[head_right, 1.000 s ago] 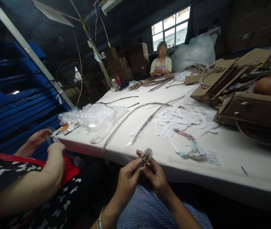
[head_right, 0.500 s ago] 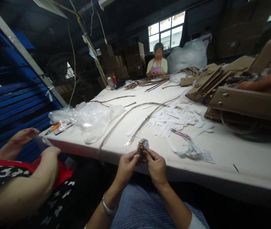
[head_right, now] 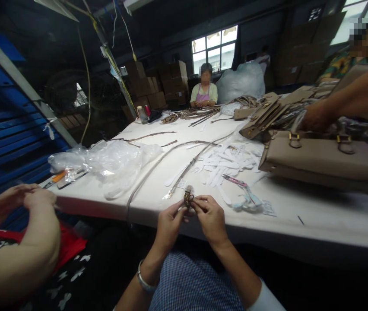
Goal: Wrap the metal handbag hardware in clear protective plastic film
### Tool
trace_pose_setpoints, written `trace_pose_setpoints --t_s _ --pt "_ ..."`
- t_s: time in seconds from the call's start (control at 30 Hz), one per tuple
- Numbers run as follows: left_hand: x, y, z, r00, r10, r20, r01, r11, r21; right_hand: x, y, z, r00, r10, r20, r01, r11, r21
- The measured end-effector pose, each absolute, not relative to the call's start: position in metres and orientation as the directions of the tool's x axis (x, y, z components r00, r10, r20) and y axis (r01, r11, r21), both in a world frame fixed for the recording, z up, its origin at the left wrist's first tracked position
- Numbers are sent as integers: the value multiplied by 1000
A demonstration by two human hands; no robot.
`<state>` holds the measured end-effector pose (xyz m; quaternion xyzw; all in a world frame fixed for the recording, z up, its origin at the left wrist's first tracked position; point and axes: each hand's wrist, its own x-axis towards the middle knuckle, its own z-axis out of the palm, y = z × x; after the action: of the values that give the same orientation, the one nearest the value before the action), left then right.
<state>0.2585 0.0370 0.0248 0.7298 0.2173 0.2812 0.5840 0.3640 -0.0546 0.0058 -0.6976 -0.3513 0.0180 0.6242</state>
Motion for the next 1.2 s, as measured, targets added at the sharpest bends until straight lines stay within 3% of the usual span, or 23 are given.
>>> trace_pose_setpoints --t_s 0.17,0.4,0.57,0.67,0.73,0.87,1.0,1.2 --pt "264 30 19 727 659 193 29 -311 950 365 -57 5 774 509 377 436 3 -900" --pt "276 29 14 778 545 313 44 -543 838 365 -66 -10 766 636 92 141 -27 -990" --pt "287 29 8 853 412 322 120 -753 647 369 -86 3 614 782 104 273 -87 -958" --pt "289 27 5 873 386 297 189 -831 523 384 -107 28 501 864 46 476 -231 -848" --pt "290 23 4 884 380 272 241 -870 430 403 -118 44 517 856 24 582 -330 -743" --pt "292 13 6 908 359 217 308 -922 235 452 -113 62 651 736 185 708 -500 -499" --pt "293 6 4 918 351 184 334 -935 114 488 -77 56 681 712 171 718 -603 -348" --pt "291 5 -3 901 363 237 338 -931 141 510 -27 42 822 567 64 561 -783 -269"
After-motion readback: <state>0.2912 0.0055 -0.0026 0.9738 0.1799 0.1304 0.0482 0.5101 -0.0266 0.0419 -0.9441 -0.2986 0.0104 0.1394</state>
